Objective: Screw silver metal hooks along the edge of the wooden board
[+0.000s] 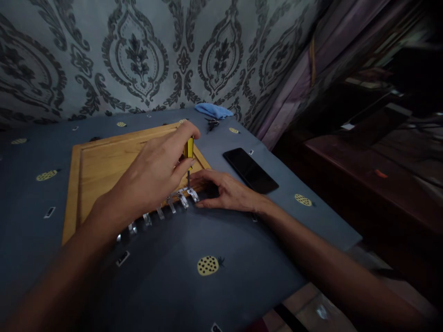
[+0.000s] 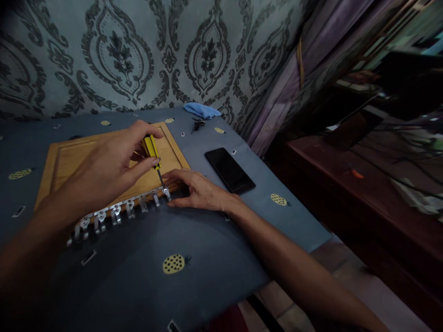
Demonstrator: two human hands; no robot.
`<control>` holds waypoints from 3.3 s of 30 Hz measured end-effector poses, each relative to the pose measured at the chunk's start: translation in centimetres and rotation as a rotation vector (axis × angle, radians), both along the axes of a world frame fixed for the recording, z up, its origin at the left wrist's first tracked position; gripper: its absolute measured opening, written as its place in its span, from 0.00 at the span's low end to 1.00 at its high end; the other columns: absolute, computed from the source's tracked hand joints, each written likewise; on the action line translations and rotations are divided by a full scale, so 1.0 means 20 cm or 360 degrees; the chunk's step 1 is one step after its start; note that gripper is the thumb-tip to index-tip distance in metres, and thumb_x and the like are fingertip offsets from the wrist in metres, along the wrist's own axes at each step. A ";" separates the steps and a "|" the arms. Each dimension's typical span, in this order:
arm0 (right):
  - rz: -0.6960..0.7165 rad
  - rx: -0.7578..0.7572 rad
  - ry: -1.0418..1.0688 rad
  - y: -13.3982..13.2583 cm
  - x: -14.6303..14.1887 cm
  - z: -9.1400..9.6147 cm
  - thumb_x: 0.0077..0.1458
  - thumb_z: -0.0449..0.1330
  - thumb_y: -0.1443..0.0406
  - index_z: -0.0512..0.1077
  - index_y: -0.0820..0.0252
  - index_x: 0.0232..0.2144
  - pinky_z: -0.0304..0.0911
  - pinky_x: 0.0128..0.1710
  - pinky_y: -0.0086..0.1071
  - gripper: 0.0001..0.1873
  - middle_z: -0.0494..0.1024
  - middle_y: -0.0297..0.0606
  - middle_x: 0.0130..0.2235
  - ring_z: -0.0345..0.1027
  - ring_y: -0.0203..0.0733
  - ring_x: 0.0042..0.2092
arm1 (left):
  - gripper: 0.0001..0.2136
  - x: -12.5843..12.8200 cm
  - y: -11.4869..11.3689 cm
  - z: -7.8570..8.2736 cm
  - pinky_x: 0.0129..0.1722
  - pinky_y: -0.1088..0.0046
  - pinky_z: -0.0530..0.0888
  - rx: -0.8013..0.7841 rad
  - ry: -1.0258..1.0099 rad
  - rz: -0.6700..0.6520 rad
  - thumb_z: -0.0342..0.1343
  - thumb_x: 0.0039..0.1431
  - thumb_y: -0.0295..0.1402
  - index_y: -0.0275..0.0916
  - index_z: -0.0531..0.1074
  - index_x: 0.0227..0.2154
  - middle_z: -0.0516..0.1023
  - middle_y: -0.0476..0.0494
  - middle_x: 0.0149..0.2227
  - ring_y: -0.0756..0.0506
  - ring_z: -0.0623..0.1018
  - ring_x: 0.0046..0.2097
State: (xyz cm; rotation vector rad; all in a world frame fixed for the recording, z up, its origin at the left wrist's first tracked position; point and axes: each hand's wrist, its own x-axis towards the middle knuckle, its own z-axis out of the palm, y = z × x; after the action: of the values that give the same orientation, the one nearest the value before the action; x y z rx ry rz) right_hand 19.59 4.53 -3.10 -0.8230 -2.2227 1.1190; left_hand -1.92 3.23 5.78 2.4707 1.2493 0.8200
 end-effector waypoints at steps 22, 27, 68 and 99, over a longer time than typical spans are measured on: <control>0.0029 -0.0081 0.0022 -0.01 -0.01 0.02 0.54 0.70 0.62 0.70 0.60 0.53 0.71 0.56 0.43 0.26 0.78 0.44 0.52 0.75 0.45 0.53 | 0.15 0.02 0.00 -0.03 0.42 0.67 0.73 0.0109 0.0024 -0.0101 0.51 0.63 0.24 0.42 0.68 0.51 0.78 0.47 0.42 0.45 0.79 0.41; 0.0039 -0.0123 0.0067 -0.01 -0.01 0.02 0.54 0.70 0.62 0.71 0.60 0.51 0.72 0.56 0.42 0.23 0.78 0.42 0.51 0.75 0.44 0.53 | 0.13 0.03 0.00 -0.05 0.39 0.68 0.73 0.0186 0.0065 -0.0052 0.54 0.64 0.27 0.43 0.67 0.51 0.77 0.48 0.42 0.47 0.79 0.37; 0.0015 -0.0033 -0.0029 -0.01 -0.01 0.03 0.54 0.71 0.62 0.70 0.61 0.53 0.70 0.57 0.43 0.26 0.78 0.44 0.51 0.75 0.45 0.53 | 0.17 0.03 -0.02 -0.01 0.42 0.70 0.73 0.0074 0.0048 -0.0122 0.52 0.60 0.18 0.40 0.67 0.50 0.77 0.47 0.40 0.44 0.79 0.45; 0.0025 -0.0137 0.0031 -0.01 -0.01 0.01 0.53 0.70 0.62 0.68 0.61 0.53 0.70 0.59 0.44 0.27 0.77 0.44 0.53 0.74 0.46 0.54 | 0.19 0.04 -0.02 0.00 0.44 0.65 0.74 0.0110 0.0051 -0.0043 0.53 0.58 0.19 0.40 0.66 0.51 0.77 0.47 0.40 0.43 0.79 0.44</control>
State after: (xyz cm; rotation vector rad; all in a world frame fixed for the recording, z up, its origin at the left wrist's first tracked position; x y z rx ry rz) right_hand 19.32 4.39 -2.87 -0.8277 -2.1816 1.2321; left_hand -1.21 2.76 5.77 2.5592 1.2152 0.8332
